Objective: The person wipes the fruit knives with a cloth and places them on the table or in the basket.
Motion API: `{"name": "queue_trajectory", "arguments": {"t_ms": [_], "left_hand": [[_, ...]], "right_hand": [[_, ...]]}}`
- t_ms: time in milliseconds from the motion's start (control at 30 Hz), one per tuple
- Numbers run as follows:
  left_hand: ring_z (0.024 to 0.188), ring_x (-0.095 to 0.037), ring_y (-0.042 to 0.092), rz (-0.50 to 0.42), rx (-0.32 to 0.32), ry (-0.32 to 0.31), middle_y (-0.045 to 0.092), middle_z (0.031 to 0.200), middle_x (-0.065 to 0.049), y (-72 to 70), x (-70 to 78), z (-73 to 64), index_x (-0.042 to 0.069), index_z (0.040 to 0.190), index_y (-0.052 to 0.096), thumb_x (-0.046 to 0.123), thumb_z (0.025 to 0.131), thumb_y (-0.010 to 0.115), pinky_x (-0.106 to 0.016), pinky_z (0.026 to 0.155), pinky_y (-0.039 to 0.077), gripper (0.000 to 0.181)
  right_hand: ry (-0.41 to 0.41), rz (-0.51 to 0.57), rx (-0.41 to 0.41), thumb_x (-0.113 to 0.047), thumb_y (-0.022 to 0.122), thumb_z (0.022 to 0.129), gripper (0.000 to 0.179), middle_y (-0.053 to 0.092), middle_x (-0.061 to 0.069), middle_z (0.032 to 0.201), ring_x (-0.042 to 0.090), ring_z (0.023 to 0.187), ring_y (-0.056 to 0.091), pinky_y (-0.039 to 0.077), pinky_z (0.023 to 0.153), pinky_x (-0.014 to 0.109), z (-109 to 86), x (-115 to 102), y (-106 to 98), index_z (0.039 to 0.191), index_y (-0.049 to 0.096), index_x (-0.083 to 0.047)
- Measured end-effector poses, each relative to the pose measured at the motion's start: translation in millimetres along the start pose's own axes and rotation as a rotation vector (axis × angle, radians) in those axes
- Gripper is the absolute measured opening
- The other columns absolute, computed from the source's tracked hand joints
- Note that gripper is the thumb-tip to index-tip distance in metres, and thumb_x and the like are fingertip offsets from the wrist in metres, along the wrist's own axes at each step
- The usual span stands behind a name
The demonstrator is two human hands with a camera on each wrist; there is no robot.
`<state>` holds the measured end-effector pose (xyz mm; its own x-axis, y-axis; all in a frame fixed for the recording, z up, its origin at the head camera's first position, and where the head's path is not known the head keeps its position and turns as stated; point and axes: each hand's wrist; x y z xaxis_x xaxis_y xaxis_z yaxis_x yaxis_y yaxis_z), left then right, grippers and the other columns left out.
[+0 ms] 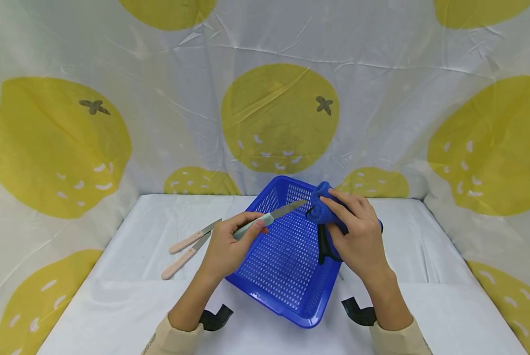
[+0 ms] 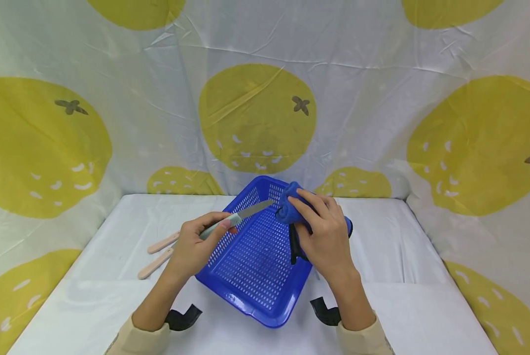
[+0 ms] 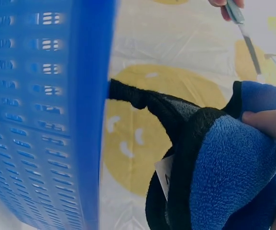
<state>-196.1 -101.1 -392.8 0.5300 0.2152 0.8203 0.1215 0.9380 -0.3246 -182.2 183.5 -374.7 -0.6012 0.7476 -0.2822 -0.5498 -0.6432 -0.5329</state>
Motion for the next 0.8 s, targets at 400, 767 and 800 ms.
{"name": "queue_trajectory", "arguments": {"t_ms": [400,767,800], "left_hand": [[0.092,-0.016,0.067,0.007,0.06,-0.019,0.071,0.116,0.001,-0.5,2.5,-0.1,0.024,0.127,0.068,0.021,0.103,0.065,-0.026,0.073,0.06,0.024],[0.077,-0.018,0.065,0.011,0.05,-0.019,0.072,0.109,0.001,6.4,0.7,-0.8,0.027,0.126,0.066,0.023,0.099,0.072,-0.029,0.058,0.056,0.028],[0.08,-0.017,0.067,0.015,0.05,-0.013,0.072,0.111,0.0,7.2,1.0,-1.0,0.025,0.126,0.066,0.023,0.099,0.071,-0.029,0.059,0.057,0.027]], "right_hand": [[-0.068,0.062,0.072,0.007,0.08,0.078,0.05,0.068,0.009,0.136,0.036,0.117,0.059,0.049,0.101,0.047,-0.8,-15,3,0.123,0.076,-0.013],[-0.174,0.106,0.055,0.001,0.078,0.08,0.044,0.07,0.008,0.133,0.035,0.117,0.061,0.048,0.102,0.043,-2.1,-37,11,0.122,0.076,-0.013],[-0.184,0.106,0.047,0.001,0.077,0.08,0.045,0.07,0.008,0.132,0.035,0.117,0.061,0.049,0.1,0.044,-2.5,-39,13,0.123,0.076,-0.013]]}}
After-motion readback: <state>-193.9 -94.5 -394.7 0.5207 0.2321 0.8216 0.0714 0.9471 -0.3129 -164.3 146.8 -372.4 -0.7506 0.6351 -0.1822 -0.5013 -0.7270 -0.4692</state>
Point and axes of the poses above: each hand's wrist, its own z-axis towards the middle knuckle, its own y-axis out of the palm, x = y × z
